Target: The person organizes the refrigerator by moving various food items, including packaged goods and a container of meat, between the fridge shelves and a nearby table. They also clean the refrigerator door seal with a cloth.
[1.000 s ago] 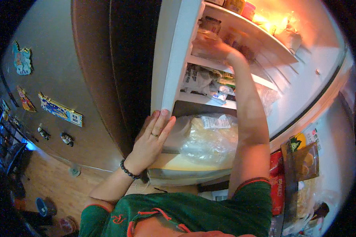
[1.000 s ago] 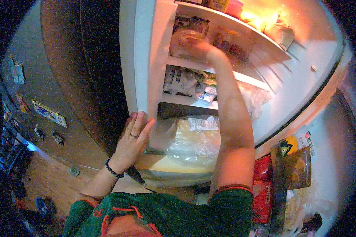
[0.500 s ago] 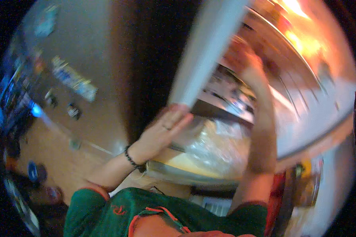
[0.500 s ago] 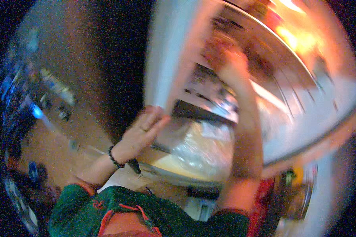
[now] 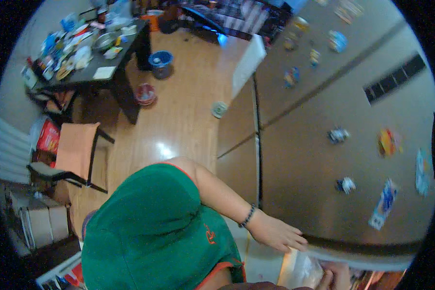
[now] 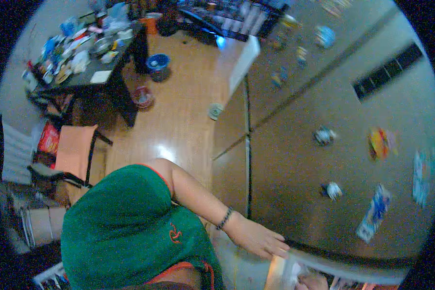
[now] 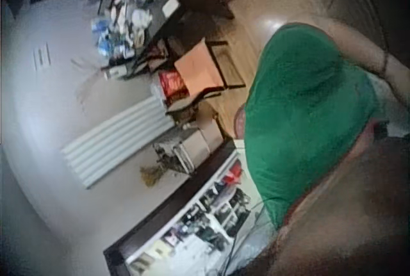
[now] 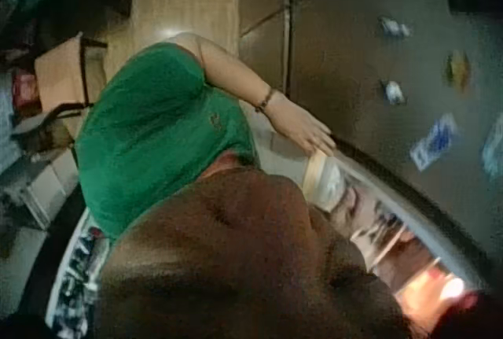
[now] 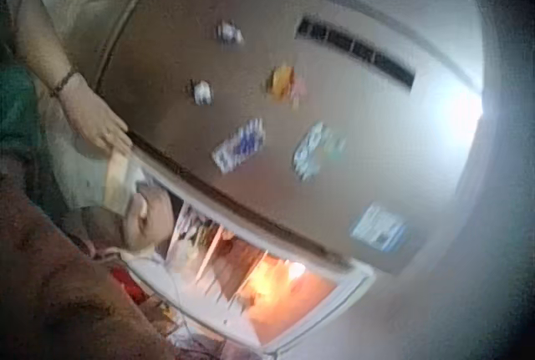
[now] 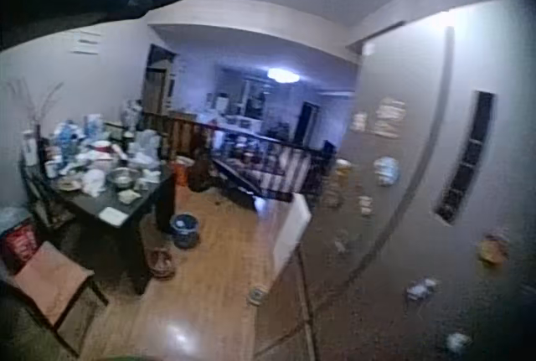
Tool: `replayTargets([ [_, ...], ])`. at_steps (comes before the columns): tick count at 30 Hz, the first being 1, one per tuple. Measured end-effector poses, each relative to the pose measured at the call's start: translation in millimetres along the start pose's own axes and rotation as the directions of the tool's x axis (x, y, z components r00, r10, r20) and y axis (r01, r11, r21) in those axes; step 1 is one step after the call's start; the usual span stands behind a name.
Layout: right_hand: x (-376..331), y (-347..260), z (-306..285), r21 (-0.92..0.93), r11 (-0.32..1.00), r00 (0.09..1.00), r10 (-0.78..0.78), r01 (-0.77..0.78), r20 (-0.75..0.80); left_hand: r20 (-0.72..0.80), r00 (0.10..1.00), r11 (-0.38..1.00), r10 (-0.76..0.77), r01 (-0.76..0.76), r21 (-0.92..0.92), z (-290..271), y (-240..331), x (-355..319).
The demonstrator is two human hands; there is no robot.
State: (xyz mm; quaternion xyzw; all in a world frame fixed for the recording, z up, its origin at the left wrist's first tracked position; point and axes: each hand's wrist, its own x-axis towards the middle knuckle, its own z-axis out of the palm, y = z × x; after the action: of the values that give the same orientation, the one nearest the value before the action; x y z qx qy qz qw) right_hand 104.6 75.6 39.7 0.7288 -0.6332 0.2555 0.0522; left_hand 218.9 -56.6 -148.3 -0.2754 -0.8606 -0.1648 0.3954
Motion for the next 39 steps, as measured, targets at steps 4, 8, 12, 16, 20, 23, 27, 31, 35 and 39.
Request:
replayTargets([
  [4,66.2,-60.8,128.8,0.181,0.983,0.993,-0.051,0.031,0.109,0.141,0.898,0.908,-0.417,0.406,0.099,-76.6,31.6,-175.6],
  [8,133.8,-140.3,244.7,0.423,0.906,0.98,-0.076,-0.009,0.185,0.065,0.588,0.577,-0.806,0.757,0.307,-159.8,89.8,-309.6],
  [12,199.0,-204.4,314.0,0.573,0.82,0.953,-0.181,0.01,0.242,-0.124,0.351,0.298,-0.928,0.901,0.314,-215.9,119.2,-396.2],
  [16,254.8,-237.7,360.1,0.553,0.824,0.922,-0.299,0.12,0.246,-0.122,0.115,0.09,-0.986,0.977,0.193,-294.8,136.1,-419.4],
  [20,310.2,-252.7,409.9,0.591,0.791,0.884,-0.382,0.162,0.269,-0.331,0.047,-0.028,-0.943,0.976,0.218,-336.9,134.3,-469.9],
  [23,360.1,-275.5,444.2,0.663,0.732,0.848,-0.444,0.156,0.29,-0.436,-0.005,-0.157,-0.9,0.937,0.314,-372.7,139.5,-514.5],
  [27,420.0,-300.4,514.5,0.764,0.645,0.811,-0.456,0.018,0.366,-0.481,-0.242,-0.376,-0.843,0.904,0.205,-420.8,167.5,-548.7],
  [31,466.1,-356.6,567.7,0.757,0.652,0.743,-0.519,0.026,0.422,-0.652,-0.339,-0.476,-0.679,0.878,0.039,-448.2,198.8,-601.9],
  [35,487.0,-415.2,600.0,0.766,0.643,0.688,-0.562,0.014,0.46,-0.645,-0.519,-0.478,-0.561,0.839,-0.259,-512.8,242.8,-603.6],
  [39,506.0,-469.2,640.8,0.757,0.648,0.621,-0.628,0.084,0.468,-0.729,-0.594,-0.64,-0.34,0.714,-0.283,-533.2,292.9,-712.7],
])
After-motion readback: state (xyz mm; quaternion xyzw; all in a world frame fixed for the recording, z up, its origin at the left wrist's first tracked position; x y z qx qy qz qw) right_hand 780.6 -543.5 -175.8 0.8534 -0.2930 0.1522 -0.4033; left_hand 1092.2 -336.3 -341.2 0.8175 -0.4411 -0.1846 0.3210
